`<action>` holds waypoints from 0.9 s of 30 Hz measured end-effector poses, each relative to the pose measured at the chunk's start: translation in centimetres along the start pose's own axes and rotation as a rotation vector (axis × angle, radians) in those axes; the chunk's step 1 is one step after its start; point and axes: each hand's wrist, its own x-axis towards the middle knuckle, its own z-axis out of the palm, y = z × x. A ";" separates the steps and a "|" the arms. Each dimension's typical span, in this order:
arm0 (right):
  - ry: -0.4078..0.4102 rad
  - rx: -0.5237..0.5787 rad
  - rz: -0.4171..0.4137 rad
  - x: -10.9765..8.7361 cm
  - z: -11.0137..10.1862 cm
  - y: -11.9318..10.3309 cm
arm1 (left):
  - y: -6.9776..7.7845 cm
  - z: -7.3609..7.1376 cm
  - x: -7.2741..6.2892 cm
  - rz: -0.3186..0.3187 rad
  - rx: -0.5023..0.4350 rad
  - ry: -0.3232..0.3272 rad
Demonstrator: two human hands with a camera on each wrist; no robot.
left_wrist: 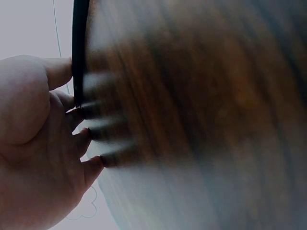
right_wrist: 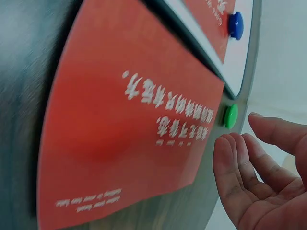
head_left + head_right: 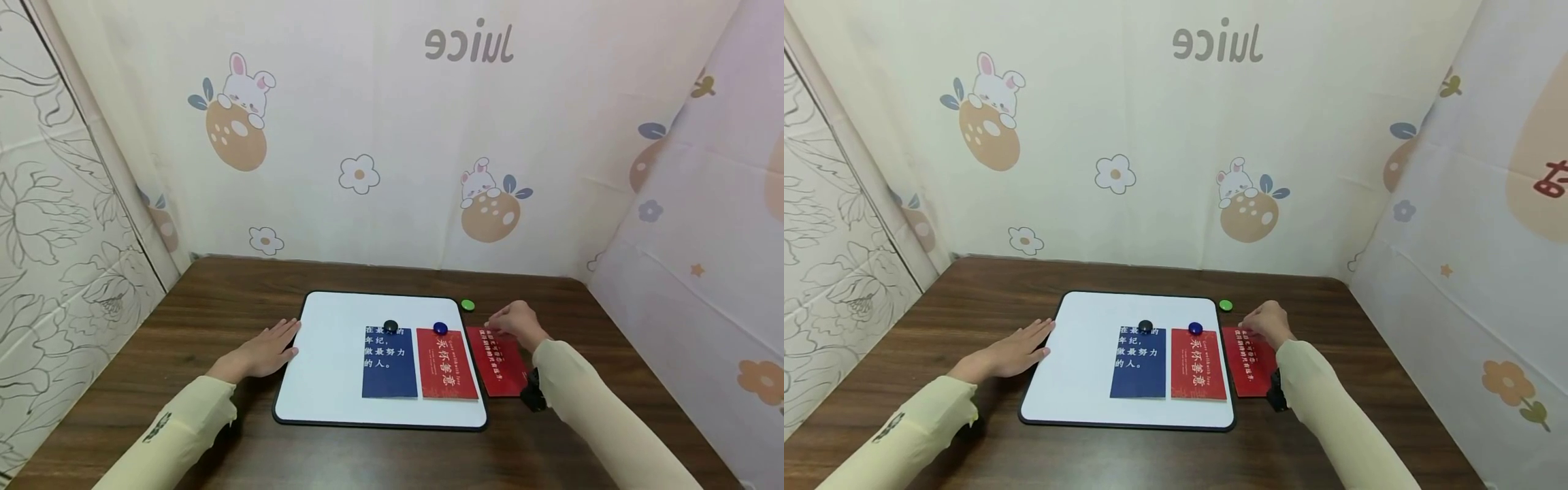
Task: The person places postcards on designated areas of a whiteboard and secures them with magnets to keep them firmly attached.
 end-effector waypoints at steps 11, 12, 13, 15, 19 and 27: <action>0.021 -0.018 0.043 -0.3 -1.1 1.9 | -0.1 0.0 0.0 -0.002 -0.005 0.000; 0.021 -0.019 0.048 -0.4 -1.2 2.0 | -0.1 0.0 0.0 -0.001 -0.004 0.001; 0.021 -0.023 0.052 -0.5 -1.2 2.1 | -0.1 0.0 0.0 -0.001 -0.004 0.002; 0.025 -0.027 0.065 -0.7 -1.4 2.3 | -0.1 -0.1 0.0 0.000 -0.003 0.003; 0.024 -0.039 0.079 -0.9 -1.4 2.6 | -0.1 -0.2 0.0 0.001 0.001 0.001; 0.050 -0.094 0.107 -0.7 -1.3 3.7 | 0.0 0.0 -0.1 0.001 -0.007 -0.002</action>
